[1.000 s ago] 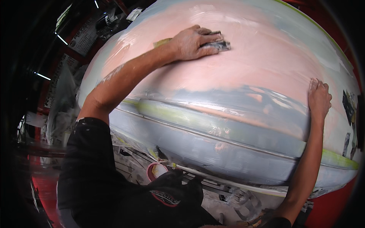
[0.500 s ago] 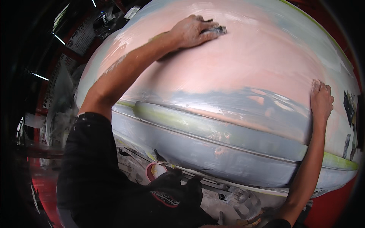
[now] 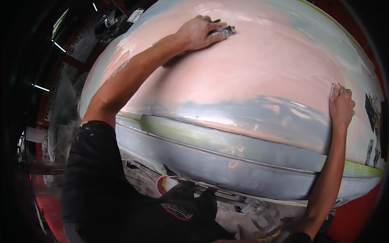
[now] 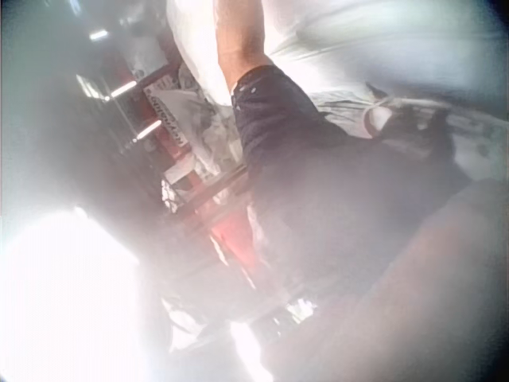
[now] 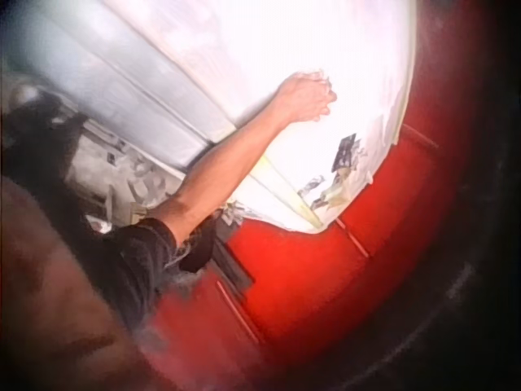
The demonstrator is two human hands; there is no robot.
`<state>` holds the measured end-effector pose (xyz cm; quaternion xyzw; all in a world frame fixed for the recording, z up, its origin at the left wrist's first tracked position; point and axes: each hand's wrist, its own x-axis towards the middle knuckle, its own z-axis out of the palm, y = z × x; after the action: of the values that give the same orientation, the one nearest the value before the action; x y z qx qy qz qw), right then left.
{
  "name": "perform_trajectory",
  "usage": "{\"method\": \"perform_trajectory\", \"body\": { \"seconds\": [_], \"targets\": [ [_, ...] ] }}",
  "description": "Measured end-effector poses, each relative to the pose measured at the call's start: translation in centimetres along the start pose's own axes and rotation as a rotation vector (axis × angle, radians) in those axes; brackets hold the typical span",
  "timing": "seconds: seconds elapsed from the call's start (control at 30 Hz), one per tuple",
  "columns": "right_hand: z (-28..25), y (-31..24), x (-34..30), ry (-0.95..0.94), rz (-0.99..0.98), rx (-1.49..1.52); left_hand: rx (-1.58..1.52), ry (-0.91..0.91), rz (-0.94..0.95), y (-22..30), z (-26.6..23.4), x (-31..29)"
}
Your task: The person sands a pink body filler on a curved car panel using a sanding block in their left hand while wiping the surface with a pink cloth in their right hand. The panel is masked with tape and plastic, and the person repeatedly smooths and cleans the filler area.
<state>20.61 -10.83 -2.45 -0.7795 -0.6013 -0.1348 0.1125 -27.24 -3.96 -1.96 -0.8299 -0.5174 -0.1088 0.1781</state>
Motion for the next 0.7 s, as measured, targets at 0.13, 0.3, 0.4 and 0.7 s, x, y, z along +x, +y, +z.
{"method": "perform_trajectory", "body": {
  "seconds": [0.13, 0.3, 0.4, 0.7],
  "targets": [
    [0.0, -1.1, -0.1, 0.004, -0.046, 0.023, -0.114, -0.008, -0.166, -3.5, 1.3, 6.7],
    [-0.4, -1.1, -0.2, 0.023, -0.075, 0.004, -0.160, -0.161, -0.396, -1.7, 0.0, 5.7],
    [0.2, 0.1, 0.1, 0.005, -0.015, -0.024, -0.064, 0.068, 0.026, 1.0, -0.1, -1.3],
    [0.1, -0.9, -0.1, 0.049, -0.092, 0.064, -0.081, -0.028, -0.209, -4.6, 2.6, 7.6]
  ]
}}
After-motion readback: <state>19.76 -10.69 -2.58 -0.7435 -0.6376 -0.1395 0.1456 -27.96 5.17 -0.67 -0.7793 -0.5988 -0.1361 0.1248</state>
